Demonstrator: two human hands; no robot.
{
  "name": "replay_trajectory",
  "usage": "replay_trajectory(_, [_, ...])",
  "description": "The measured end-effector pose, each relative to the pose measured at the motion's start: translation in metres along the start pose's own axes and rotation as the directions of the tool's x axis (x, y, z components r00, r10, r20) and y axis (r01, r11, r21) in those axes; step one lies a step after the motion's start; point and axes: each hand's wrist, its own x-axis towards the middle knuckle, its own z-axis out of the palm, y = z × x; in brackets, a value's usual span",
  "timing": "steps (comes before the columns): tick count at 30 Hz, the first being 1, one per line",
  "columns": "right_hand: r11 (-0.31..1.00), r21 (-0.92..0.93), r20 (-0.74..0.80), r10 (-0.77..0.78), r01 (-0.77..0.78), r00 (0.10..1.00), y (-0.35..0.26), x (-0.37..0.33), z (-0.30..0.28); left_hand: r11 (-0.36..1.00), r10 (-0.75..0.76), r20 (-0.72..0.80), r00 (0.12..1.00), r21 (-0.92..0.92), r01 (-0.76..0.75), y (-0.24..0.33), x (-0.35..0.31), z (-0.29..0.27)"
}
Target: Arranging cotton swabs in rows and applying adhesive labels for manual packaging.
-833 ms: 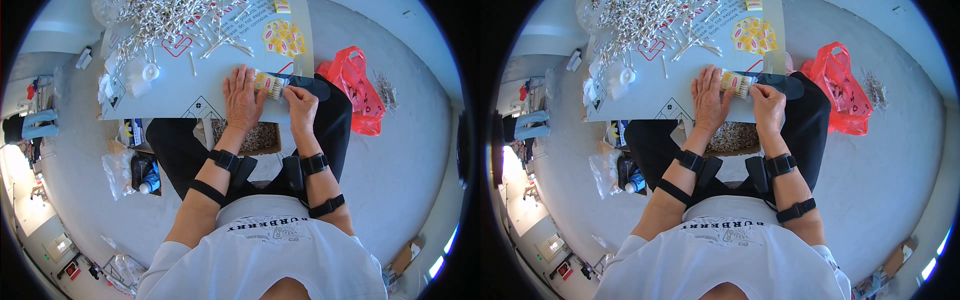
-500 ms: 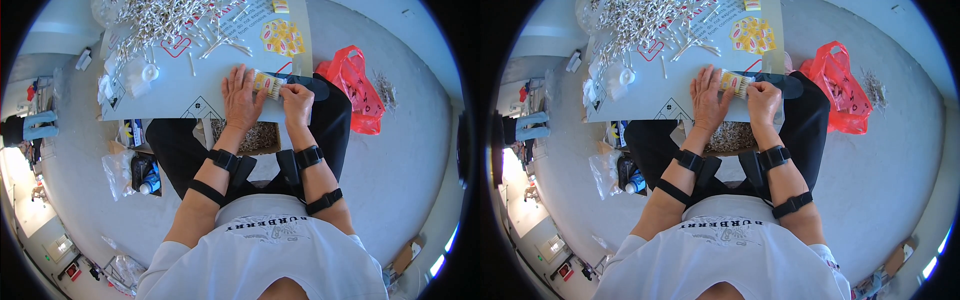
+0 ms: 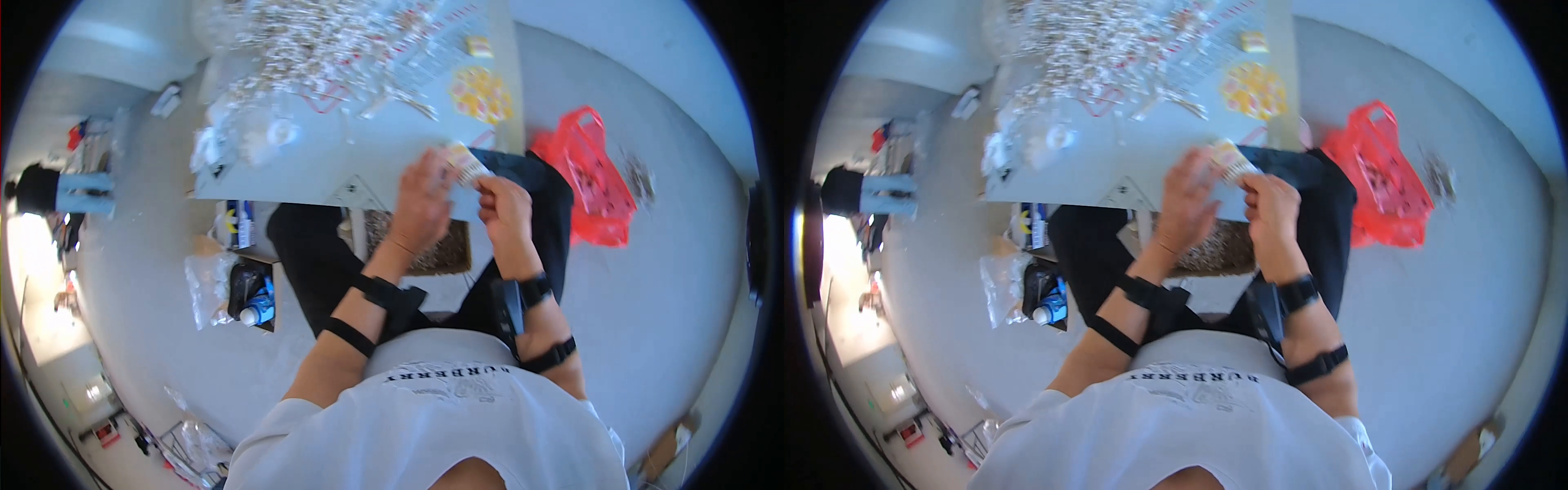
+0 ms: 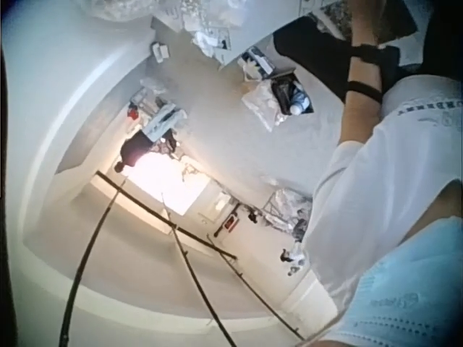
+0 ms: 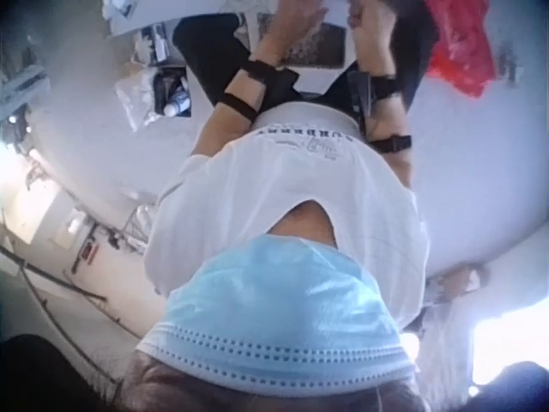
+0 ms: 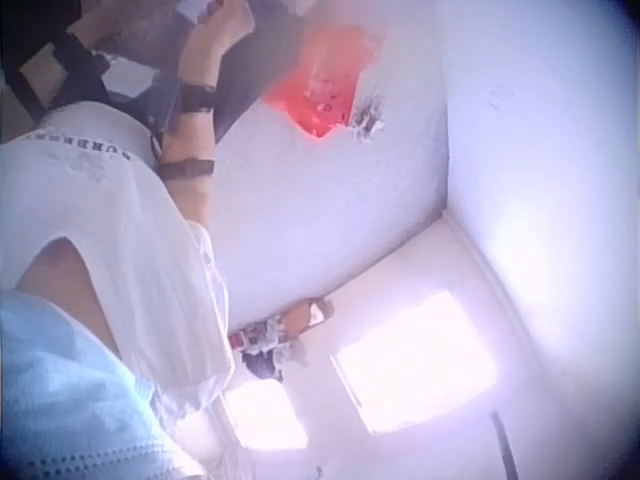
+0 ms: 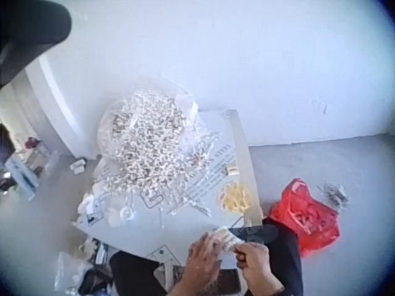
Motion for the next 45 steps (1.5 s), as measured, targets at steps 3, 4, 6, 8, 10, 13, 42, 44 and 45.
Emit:
replay_trajectory(3, [0.999, -0.039, 0.066, 0.005, -0.002, 0.998, 0.014, -0.008, -0.002, 0.999, 0.038, -0.067, 0.997, 0.028, -0.036, 0.006, -0.008, 0.008])
replay_trajectory(4, [1.000, 0.015, 0.001, -0.021, 0.021, 1.000, 0.017, -0.007, -0.007, 0.992, 0.091, -0.116, 0.989, -0.078, -0.100, 0.006, -0.003, 0.017])
replay_trajectory(6, [0.996, -0.077, 0.025, -0.044, 0.046, 0.999, 0.017, -0.006, -0.015, 0.997, 0.041, -0.162, 0.986, -0.056, -0.051, 0.011, -0.003, 0.023])
replay_trajectory(8, [0.981, -0.182, 0.153, -0.044, 0.072, 0.987, 0.006, -0.019, -0.007, 0.993, -0.015, -0.208, 0.978, -0.119, -0.010, 0.012, -0.002, 0.015])
replay_trajectory(10, [0.632, -0.630, 0.401, -0.233, 0.451, 0.886, 0.010, -0.002, -0.019, 0.949, -0.204, -0.222, 0.953, -0.284, 0.137, 0.009, -0.003, 0.009])
replay_trajectory(13, [-0.150, -0.605, 0.740, -0.468, 0.782, 0.483, 0.000, -0.028, 0.006, 0.888, -0.277, -0.186, 0.943, -0.424, 0.177, 0.001, -0.010, -0.002])
replay_trajectory(42, [-0.087, -0.430, 0.875, -0.287, 0.899, 0.391, -0.008, -0.026, 0.011, 0.920, -0.212, 0.200, 0.957, -0.289, 0.265, 0.007, -0.005, -0.064])
replay_trajectory(44, [-0.132, -0.431, 0.882, -0.269, 0.893, 0.386, -0.008, -0.026, 0.011, 0.925, -0.211, 0.202, 0.956, -0.274, 0.263, 0.010, -0.005, -0.064])
replay_trajectory(45, [-0.178, -0.430, 0.889, -0.252, 0.885, 0.382, -0.008, -0.026, 0.011, 0.930, -0.209, 0.204, 0.956, -0.261, 0.259, 0.011, -0.005, -0.064])
